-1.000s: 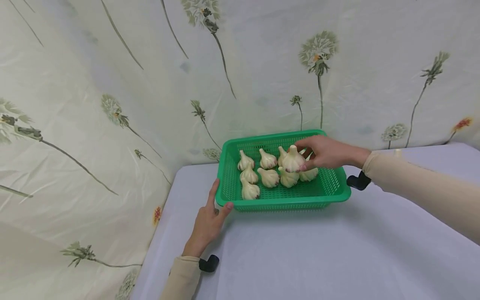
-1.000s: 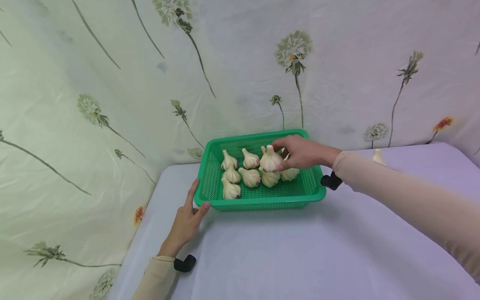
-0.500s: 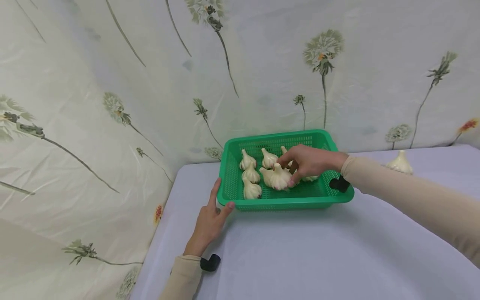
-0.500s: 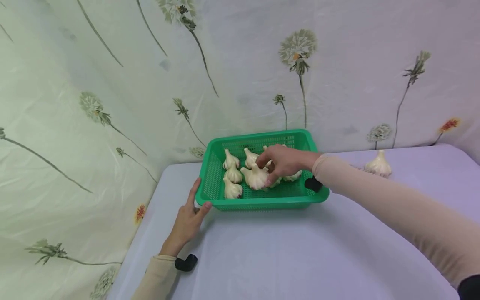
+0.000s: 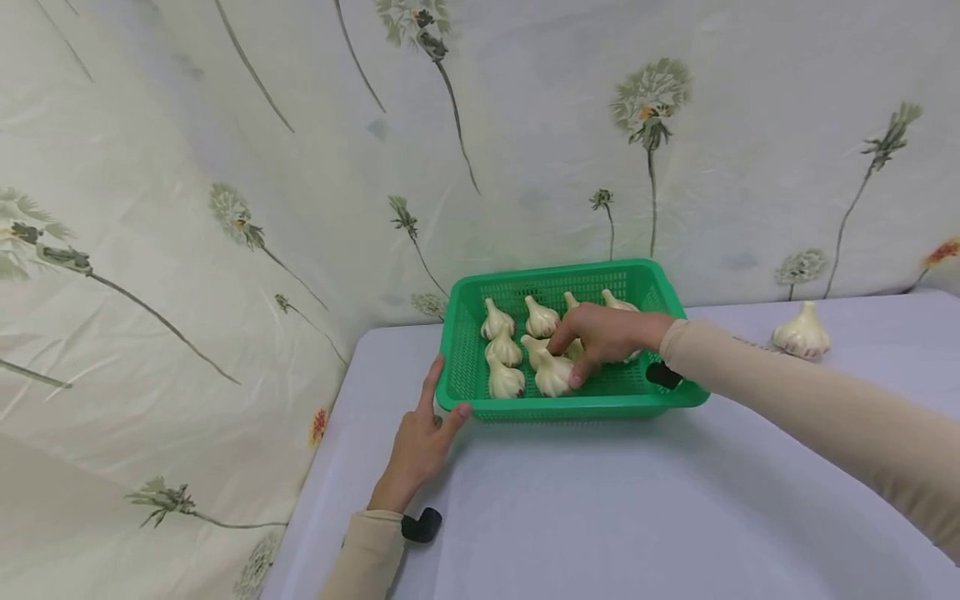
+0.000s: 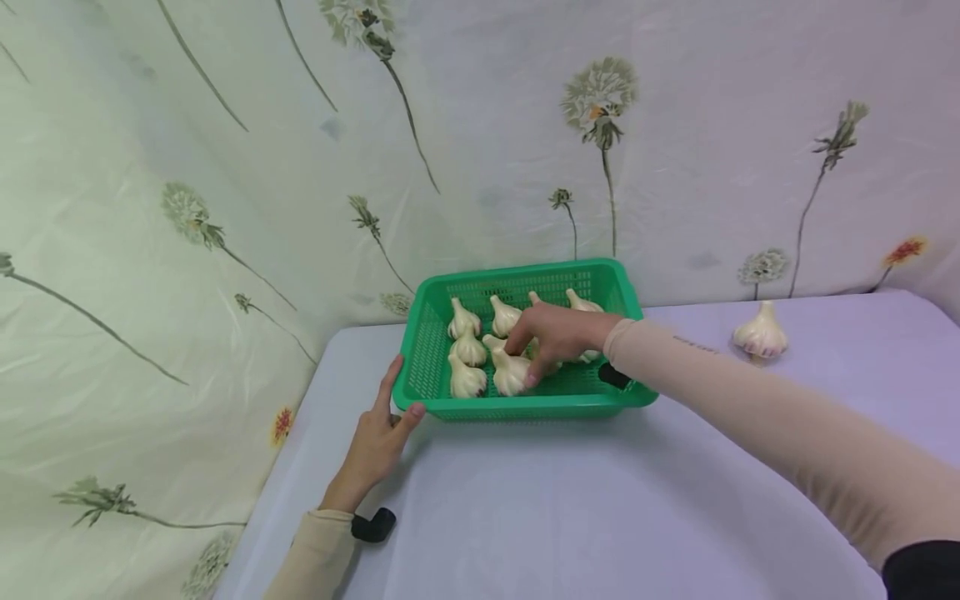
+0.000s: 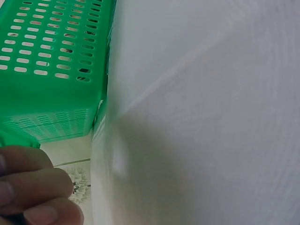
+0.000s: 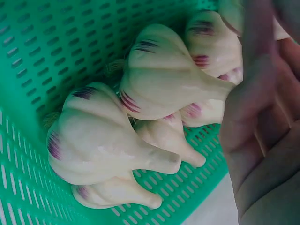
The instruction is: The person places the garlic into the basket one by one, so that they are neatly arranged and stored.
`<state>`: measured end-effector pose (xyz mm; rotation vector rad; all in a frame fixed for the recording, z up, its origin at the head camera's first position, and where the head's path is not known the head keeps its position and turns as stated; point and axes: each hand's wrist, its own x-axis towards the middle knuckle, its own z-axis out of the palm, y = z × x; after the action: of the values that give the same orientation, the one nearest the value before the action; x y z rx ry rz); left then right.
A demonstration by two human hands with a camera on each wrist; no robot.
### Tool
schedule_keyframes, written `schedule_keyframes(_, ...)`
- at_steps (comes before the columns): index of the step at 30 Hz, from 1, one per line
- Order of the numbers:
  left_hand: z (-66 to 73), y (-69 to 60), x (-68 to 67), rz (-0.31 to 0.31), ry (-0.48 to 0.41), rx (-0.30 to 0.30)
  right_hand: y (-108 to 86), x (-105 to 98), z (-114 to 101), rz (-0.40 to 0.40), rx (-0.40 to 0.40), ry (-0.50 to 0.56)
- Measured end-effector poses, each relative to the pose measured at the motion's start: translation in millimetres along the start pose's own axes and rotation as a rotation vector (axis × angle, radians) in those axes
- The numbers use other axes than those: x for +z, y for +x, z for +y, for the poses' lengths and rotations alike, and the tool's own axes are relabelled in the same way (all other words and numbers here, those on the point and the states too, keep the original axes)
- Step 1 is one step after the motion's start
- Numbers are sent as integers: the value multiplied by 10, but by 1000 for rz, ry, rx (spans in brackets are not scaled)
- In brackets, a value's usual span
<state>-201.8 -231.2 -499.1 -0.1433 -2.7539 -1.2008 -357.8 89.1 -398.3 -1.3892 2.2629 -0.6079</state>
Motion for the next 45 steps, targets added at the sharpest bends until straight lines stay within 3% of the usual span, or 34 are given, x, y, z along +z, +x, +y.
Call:
schedule_keyframes(13, -4, -6, -1, 2, 6, 5, 116, 134, 94, 38, 22, -58)
schedule_keyframes(18, -12, -2, 4, 2, 9, 4, 144, 190, 133, 31, -14, -102)
schedule_keyframes(32, -26, 3, 15, 4, 9, 6, 154, 292, 196, 78, 32, -54)
schedule_keyframes(40, -24, -1, 23, 13, -9, 14, 149, 278, 168, 54, 1, -94)
schedule_keyframes(45, -20, 4, 28, 8, -8, 7, 130, 279, 147, 49, 38, -130)
